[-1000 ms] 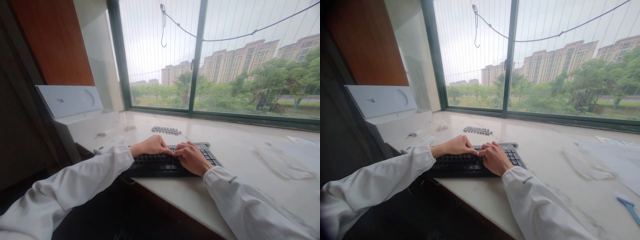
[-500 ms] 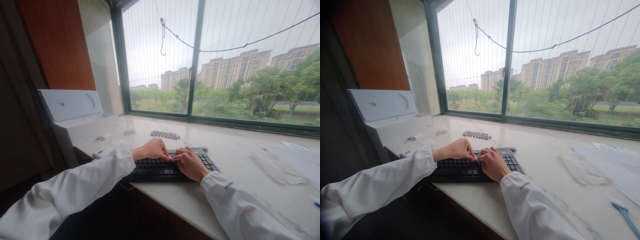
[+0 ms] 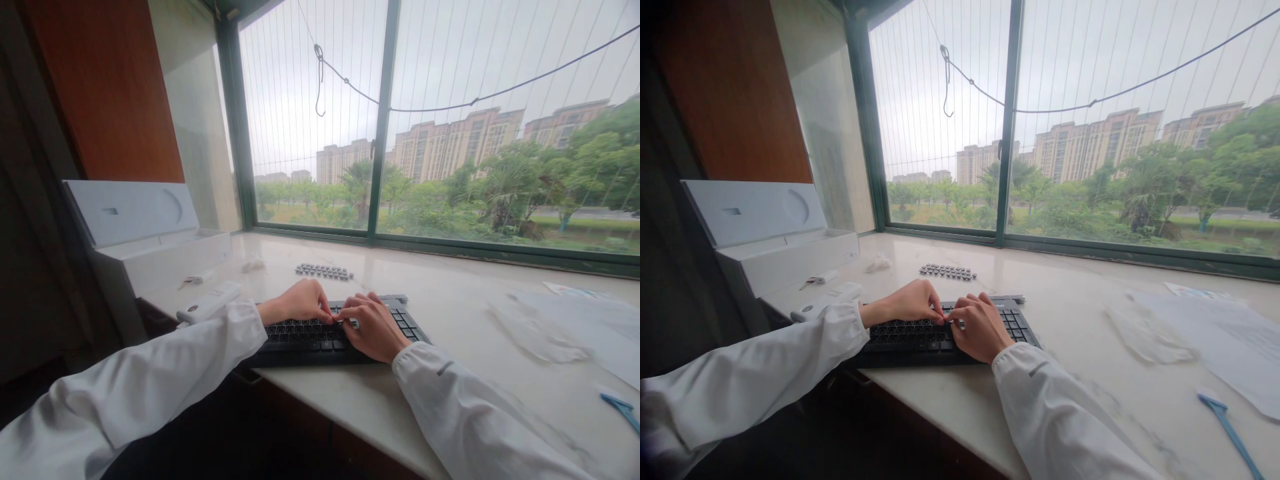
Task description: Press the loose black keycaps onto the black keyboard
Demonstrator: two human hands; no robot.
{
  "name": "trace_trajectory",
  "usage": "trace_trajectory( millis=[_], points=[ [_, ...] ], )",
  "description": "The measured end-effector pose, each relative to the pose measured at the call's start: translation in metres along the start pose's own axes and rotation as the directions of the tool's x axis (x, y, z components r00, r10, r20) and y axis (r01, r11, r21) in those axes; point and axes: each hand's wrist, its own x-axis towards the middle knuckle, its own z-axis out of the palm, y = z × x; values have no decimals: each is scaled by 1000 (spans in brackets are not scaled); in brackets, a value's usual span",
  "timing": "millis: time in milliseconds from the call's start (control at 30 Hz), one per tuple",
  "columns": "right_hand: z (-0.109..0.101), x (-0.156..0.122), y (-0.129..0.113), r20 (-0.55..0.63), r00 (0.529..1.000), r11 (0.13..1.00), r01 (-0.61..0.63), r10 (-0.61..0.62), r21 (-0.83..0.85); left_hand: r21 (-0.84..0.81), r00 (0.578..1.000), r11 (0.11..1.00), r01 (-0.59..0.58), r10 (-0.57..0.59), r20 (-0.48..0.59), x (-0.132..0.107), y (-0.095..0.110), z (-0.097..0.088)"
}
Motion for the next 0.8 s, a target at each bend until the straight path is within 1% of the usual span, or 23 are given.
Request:
trace_trajectory(
  millis=[100, 300, 367, 600, 800],
  points=[
    [1, 1, -3, -34, 997, 998, -68, 67, -9, 22, 1000, 1000, 13, -12, -8, 0, 2, 0],
    [9, 3, 0, -35, 974, 972, -221, 224, 76, 51, 999, 998, 35, -35, 1, 0, 4, -3],
    [11, 3, 0, -43, 966, 964, -251, 255, 93, 53, 999, 998, 41, -42, 4, 1, 4, -3],
    [11, 3, -1, -54, 968, 966, -240, 246, 100, -21, 999, 999, 31, -30, 42, 3, -3, -3],
    [11, 4, -3, -31, 958, 955, -280, 284, 99, -54, 1000, 998, 17, -15, 27, 4, -7, -1]
  ],
)
